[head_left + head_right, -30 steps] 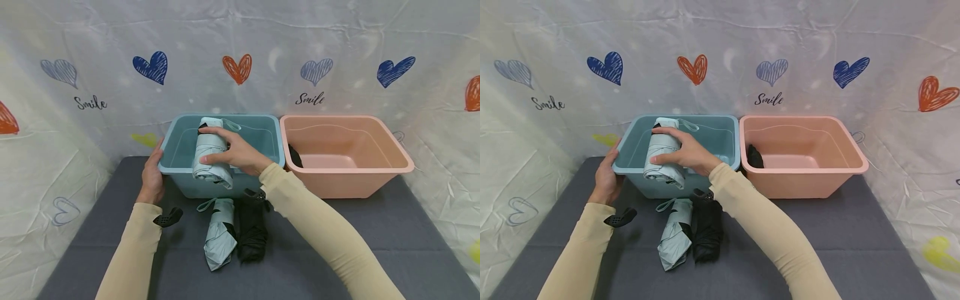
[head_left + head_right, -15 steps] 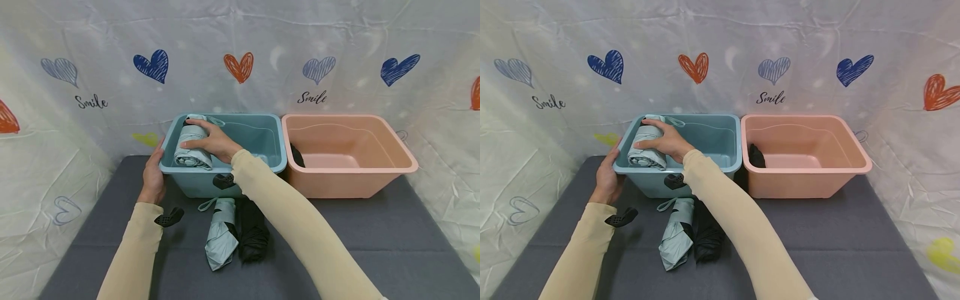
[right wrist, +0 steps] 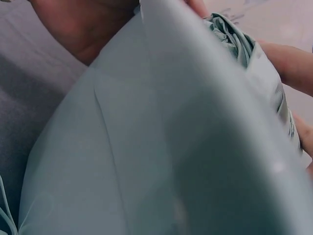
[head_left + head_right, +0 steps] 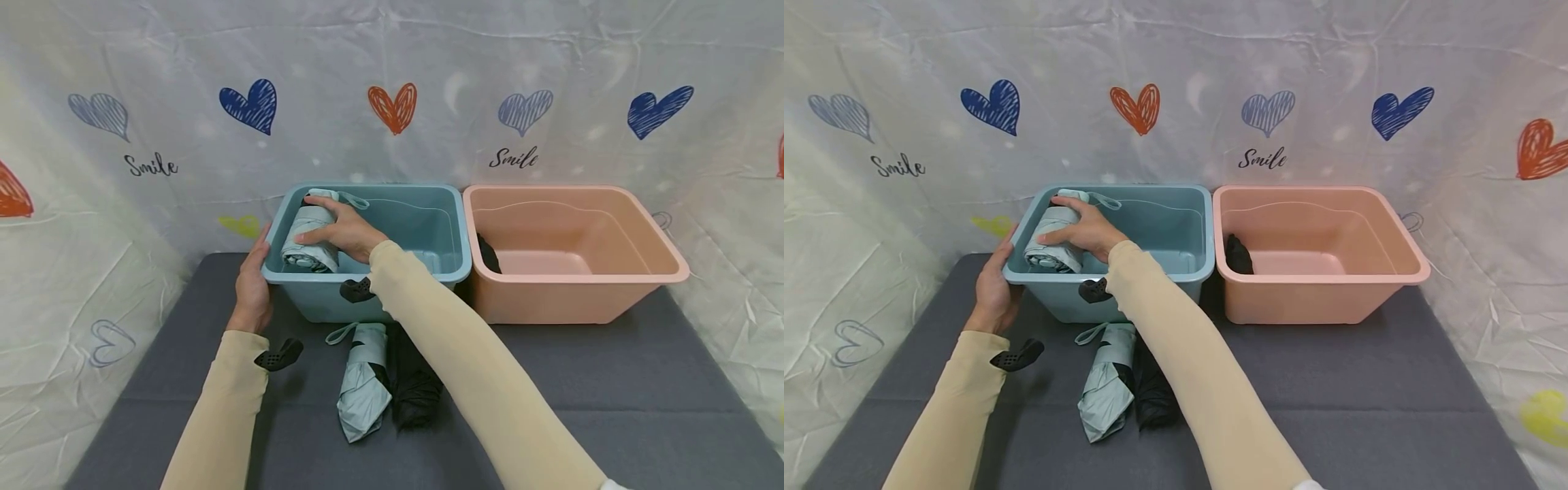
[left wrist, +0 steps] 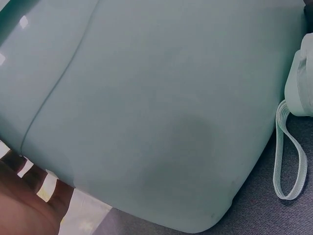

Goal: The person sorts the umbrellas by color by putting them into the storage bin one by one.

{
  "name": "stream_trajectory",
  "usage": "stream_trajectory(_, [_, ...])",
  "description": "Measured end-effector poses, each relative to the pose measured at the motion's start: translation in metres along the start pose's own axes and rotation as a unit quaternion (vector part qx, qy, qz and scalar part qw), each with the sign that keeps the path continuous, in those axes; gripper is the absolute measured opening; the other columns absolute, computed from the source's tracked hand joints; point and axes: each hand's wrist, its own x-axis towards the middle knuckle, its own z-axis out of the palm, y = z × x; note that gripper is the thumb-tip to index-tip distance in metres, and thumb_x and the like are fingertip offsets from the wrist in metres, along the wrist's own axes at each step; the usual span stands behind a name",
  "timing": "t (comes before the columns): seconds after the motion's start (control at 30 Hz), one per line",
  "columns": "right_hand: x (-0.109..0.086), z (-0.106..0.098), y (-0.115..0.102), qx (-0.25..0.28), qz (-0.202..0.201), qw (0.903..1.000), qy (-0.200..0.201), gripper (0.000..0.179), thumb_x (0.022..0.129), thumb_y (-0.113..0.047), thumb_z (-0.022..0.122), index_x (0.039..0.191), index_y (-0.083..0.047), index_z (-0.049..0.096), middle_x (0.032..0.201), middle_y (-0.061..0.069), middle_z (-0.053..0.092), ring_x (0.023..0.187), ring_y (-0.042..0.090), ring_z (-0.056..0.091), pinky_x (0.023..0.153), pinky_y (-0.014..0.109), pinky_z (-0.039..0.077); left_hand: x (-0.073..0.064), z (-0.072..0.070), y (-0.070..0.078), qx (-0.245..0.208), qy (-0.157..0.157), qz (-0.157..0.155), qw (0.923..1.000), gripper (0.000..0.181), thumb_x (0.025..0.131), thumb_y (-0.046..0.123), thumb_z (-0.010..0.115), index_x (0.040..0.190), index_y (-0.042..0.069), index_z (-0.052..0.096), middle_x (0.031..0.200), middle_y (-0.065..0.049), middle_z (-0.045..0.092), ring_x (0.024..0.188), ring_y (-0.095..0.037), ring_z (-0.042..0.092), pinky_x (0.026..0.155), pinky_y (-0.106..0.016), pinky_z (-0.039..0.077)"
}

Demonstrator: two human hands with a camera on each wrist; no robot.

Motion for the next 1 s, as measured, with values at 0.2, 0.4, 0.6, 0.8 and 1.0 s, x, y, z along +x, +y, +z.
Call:
stream_trajectory(0.2, [0.006, 0.009, 0.004, -0.022, 0.018, 0.9995, 0.014, 0.081, 0.087, -0.011, 0.083, 0.155, -0.029, 0.044, 0.165, -0.004, 0.026, 0.149, 0.022, 0.030, 0.114, 0.047, 0.034, -0.003, 0.000, 0.000, 0.005, 0.008, -0.006, 0.9999, 0.052, 0.112, 0.037, 0.022, 0.164, 0.030, 0.018, 0.171, 0.005, 0.002, 0.155, -0.013, -0.004, 0.123, -0.049, 0.001])
stream_trajectory(0.4, [0.010, 0.013, 0.008, -0.047, 0.033, 0.9983, 0.012, 0.084, 0.085, -0.008, 0.083, 0.156, -0.028, 0.043, 0.163, -0.002, 0.030, 0.145, 0.023, 0.035, 0.111, 0.044, 0.038, -0.003, -0.001, -0.002, 0.001, -0.001, -0.006, 1.0000, 0.052, 0.112, 0.038, 0.022, 0.164, 0.030, 0.018, 0.171, 0.005, 0.001, 0.155, -0.014, -0.004, 0.123, -0.048, 0.002])
stream_trajectory(0.6, [0.011, 0.014, 0.010, -0.091, 0.058, 0.9942, 0.003, 0.089, 0.085, -0.007, 0.083, 0.159, -0.028, 0.038, 0.165, -0.001, 0.026, 0.149, 0.022, 0.029, 0.112, 0.043, 0.038, -0.001, -0.001, -0.003, -0.001, -0.008, -0.003, 1.0000, 0.053, 0.112, 0.037, 0.022, 0.164, 0.029, 0.017, 0.171, 0.005, 0.001, 0.155, -0.015, -0.003, 0.123, -0.047, 0.002])
stream_trajectory(0.8, [0.013, 0.015, 0.010, -0.112, 0.071, 0.9911, -0.013, 0.091, 0.086, -0.003, 0.081, 0.160, -0.025, 0.034, 0.167, 0.001, 0.021, 0.151, 0.022, 0.025, 0.113, 0.042, 0.037, -0.001, -0.001, -0.002, 0.003, -0.005, -0.008, 1.0000, 0.052, 0.112, 0.038, 0.022, 0.164, 0.031, 0.017, 0.171, 0.006, 0.001, 0.155, -0.016, -0.002, 0.123, -0.046, 0.003])
stream_trajectory(1.0, [0.014, 0.014, 0.009, -0.117, 0.070, 0.9905, -0.010, 0.093, 0.085, 0.000, 0.080, 0.161, -0.025, 0.033, 0.168, 0.002, 0.020, 0.151, 0.024, 0.026, 0.112, 0.043, 0.038, -0.001, -0.001, 0.000, 0.001, 0.002, -0.011, 0.9999, 0.053, 0.112, 0.039, 0.023, 0.164, 0.031, 0.017, 0.171, 0.004, 0.001, 0.155, -0.017, -0.001, 0.123, -0.049, 0.003])
